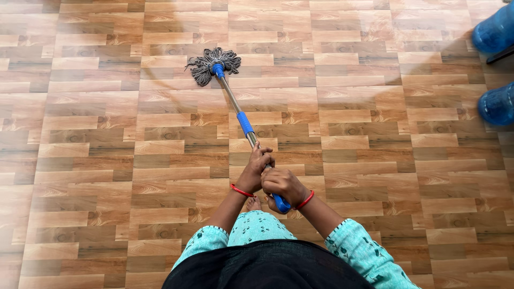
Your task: The person mops a tiled floor area near water jugs and a welcome mat using a mop with a blue handle.
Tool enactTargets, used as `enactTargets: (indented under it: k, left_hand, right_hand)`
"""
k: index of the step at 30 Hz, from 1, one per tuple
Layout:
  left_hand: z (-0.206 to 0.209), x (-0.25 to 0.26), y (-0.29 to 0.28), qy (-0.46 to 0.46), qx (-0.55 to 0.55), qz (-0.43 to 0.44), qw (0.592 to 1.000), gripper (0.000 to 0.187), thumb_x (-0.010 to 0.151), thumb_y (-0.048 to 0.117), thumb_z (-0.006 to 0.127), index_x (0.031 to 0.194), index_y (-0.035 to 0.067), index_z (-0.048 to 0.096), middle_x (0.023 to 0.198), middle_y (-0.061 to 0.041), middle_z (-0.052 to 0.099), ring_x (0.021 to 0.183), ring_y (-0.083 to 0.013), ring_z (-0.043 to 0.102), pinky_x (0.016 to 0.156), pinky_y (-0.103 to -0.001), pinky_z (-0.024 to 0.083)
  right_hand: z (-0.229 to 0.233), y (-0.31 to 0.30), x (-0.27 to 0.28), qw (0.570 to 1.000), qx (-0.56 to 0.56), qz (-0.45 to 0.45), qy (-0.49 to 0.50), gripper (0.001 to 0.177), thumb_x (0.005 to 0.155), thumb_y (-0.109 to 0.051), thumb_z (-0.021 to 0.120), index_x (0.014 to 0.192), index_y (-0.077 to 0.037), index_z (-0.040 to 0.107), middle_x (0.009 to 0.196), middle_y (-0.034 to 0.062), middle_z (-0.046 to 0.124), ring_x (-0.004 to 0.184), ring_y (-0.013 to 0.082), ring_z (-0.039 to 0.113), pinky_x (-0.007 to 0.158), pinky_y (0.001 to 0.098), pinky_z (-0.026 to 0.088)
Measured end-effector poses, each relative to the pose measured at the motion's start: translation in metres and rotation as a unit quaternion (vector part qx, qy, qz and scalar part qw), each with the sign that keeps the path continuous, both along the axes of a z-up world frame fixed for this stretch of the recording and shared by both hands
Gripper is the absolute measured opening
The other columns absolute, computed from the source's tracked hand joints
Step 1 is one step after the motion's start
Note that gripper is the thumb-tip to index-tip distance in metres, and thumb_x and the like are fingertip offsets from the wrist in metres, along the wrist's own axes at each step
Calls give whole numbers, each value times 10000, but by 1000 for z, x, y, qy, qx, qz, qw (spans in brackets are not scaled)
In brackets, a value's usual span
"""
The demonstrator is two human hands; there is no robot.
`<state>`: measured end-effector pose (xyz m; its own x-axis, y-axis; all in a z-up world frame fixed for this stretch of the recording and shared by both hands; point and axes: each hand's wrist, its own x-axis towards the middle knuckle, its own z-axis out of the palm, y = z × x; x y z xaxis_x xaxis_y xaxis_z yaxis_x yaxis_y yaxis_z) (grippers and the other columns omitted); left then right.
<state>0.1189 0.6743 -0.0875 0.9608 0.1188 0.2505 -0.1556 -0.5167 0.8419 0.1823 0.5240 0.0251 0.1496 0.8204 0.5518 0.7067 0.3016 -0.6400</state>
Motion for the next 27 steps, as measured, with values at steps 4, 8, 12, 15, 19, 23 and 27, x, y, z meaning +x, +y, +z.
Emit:
enactTargets:
  k: [4,8,12,15,19,23,27]
  left_hand:
    - [7,-27,-67,-10,-2,-31,999,174,820,89,718,937,87,589,1137,-183,589,1336,-366,524,1289,-649,109]
    - [15,-53,-147,2,4,-50,999,230,789,142,768,929,90,594,1106,-182,579,1352,-399,486,1261,-660,108]
    - [27,-79,-225,-30,20,-80,996,231,792,155,768,971,91,636,1157,-182,590,1379,-438,441,1258,-669,101]
    - [40,-92,-273,-19,6,-138,990,226,807,180,761,967,88,632,1160,-181,599,1335,-407,491,1248,-681,92]
    - [53,-97,-301,-24,-1,-186,982,177,813,150,725,941,86,621,1107,-136,632,1227,-320,599,1311,-672,105]
    - [52,-91,-283,-24,-12,-198,980,178,808,140,737,927,82,618,1107,-138,630,1219,-342,588,1309,-662,116]
    - [36,-65,-243,-14,-6,-178,984,193,788,127,757,919,92,620,1167,-160,627,1354,-440,481,1271,-654,140]
  right_hand:
    - [10,-71,-34,1000,-5,-23,17,187,533,-25,601,669,-73,481,716,119,590,720,313,642,856,419,595]
    - [31,-148,-68,998,5,-43,34,194,553,-50,604,691,-61,468,739,129,583,766,342,647,854,433,588]
    - [53,-222,-104,994,20,-80,71,161,579,-85,585,685,-58,468,711,120,567,710,314,634,796,428,579]
    - [67,-267,-127,986,37,-122,102,140,617,-92,583,687,-53,468,690,112,546,669,291,620,782,432,582]
    - [74,-294,-147,979,64,-160,111,123,680,-78,585,711,-51,470,699,108,548,672,288,630,790,451,574]
    - [59,-279,-137,978,95,-155,106,141,664,-85,605,715,-55,477,696,104,556,661,286,642,733,434,571]
    - [40,-240,-106,981,94,-132,105,169,618,-75,624,711,-59,484,690,102,542,650,297,625,702,426,564]
